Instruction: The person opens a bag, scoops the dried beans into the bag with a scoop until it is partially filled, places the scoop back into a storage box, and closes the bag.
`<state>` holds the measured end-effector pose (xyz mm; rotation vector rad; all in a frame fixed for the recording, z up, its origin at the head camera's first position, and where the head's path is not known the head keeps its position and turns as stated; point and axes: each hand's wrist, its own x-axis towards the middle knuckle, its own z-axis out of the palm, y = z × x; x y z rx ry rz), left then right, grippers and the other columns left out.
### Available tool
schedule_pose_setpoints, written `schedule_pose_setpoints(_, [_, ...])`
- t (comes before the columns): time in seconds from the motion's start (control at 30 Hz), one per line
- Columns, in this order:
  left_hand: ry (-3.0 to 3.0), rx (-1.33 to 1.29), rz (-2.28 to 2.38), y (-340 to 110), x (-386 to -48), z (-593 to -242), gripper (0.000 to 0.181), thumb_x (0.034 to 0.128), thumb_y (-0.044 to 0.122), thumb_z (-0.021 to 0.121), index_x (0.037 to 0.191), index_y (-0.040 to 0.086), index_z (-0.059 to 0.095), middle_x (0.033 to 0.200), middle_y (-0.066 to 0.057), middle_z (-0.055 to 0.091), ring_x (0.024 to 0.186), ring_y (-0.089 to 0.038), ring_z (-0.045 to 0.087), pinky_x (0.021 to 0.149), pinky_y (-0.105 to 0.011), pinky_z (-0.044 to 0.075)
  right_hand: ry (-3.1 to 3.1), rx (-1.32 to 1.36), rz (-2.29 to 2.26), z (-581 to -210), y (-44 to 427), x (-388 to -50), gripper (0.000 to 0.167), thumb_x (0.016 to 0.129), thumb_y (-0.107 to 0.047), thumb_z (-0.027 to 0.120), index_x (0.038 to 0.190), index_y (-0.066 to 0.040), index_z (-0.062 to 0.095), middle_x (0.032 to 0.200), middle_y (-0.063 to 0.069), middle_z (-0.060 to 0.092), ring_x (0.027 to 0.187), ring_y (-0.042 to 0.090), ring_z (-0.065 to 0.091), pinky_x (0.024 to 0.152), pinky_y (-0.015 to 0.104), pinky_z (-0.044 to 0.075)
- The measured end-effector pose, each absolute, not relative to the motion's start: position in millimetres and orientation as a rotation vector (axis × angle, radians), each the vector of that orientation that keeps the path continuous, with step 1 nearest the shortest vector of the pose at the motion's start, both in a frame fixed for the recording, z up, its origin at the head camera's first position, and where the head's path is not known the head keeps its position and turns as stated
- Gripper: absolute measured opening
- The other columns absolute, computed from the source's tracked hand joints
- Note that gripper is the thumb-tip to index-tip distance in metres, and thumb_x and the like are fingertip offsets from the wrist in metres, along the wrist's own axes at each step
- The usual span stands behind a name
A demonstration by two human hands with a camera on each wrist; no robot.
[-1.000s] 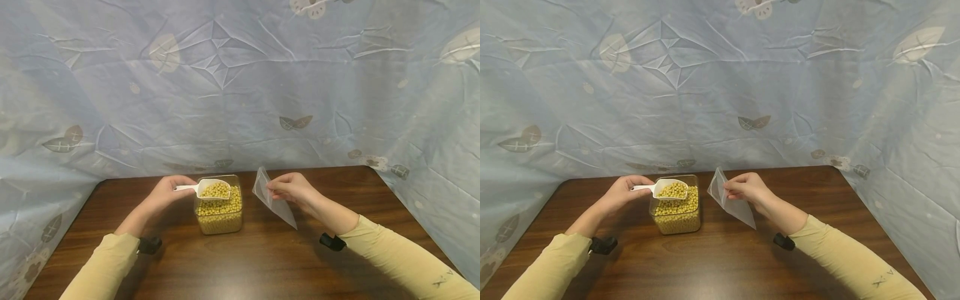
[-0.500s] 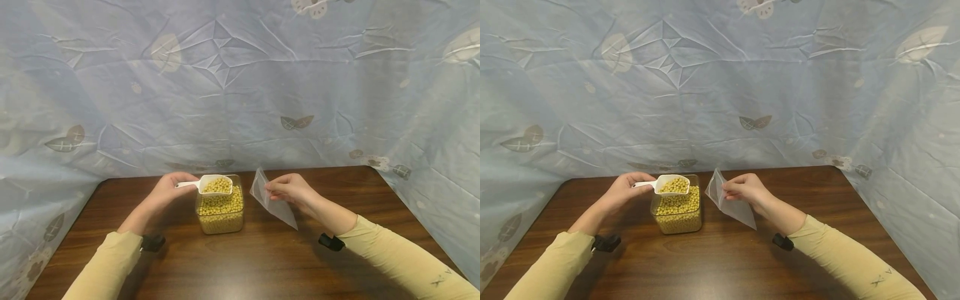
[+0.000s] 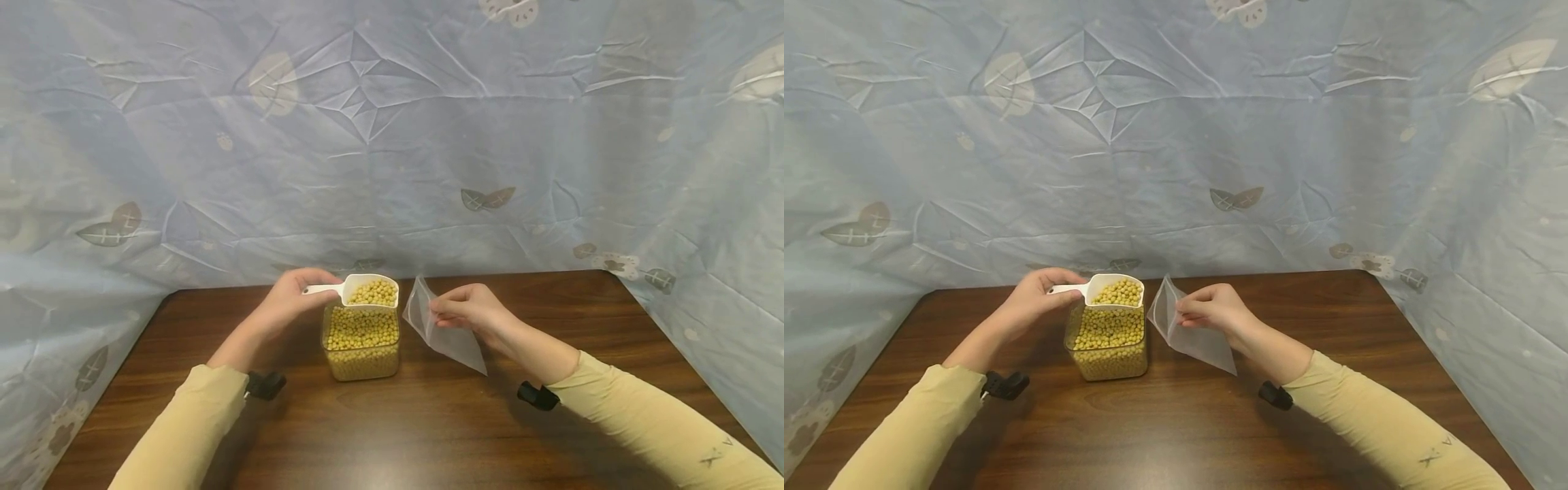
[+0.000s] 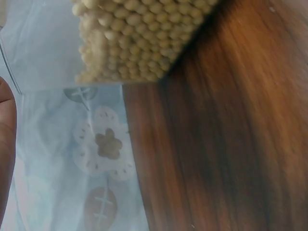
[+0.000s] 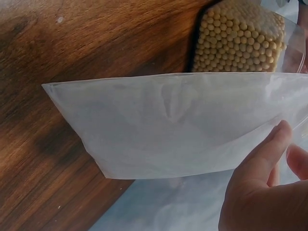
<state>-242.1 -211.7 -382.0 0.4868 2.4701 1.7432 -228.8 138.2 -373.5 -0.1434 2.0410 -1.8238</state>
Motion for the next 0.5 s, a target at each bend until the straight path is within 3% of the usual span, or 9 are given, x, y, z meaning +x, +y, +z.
schedule_pose_setpoints(0.27, [2.401, 0.498, 1.76, -196, -242, -372, 0.031, 0.0939, 0.011, 0.078, 0.119, -0.006, 0.074, 0.125, -0.019, 0.074, 0.091, -0.009, 0.075, 0.089, -0.028, 0.06, 2.058, -0.13, -1.82, -372, 133, -229, 0.031, 0.098, -0.002, 0.071, 0.119, 0.021, 0.068, 0.082, 0.001, 0.078, 0.074, 0.007, 0.075, 0.075, 0.022, 0.064])
schedule_pose_setpoints(0.5, [2.443, 0.522, 1.686, -185, -241, -369, 0.028, 0.0925, 0.012, 0.08, 0.117, -0.002, 0.076, 0.116, -0.014, 0.078, 0.096, -0.011, 0.072, 0.091, -0.03, 0.058, 2.093, -0.115, -1.827, -372, 130, -228, 0.027, 0.097, 0.0, 0.071, 0.115, 0.02, 0.07, 0.082, 0.0, 0.077, 0.073, 0.007, 0.074, 0.073, 0.022, 0.063])
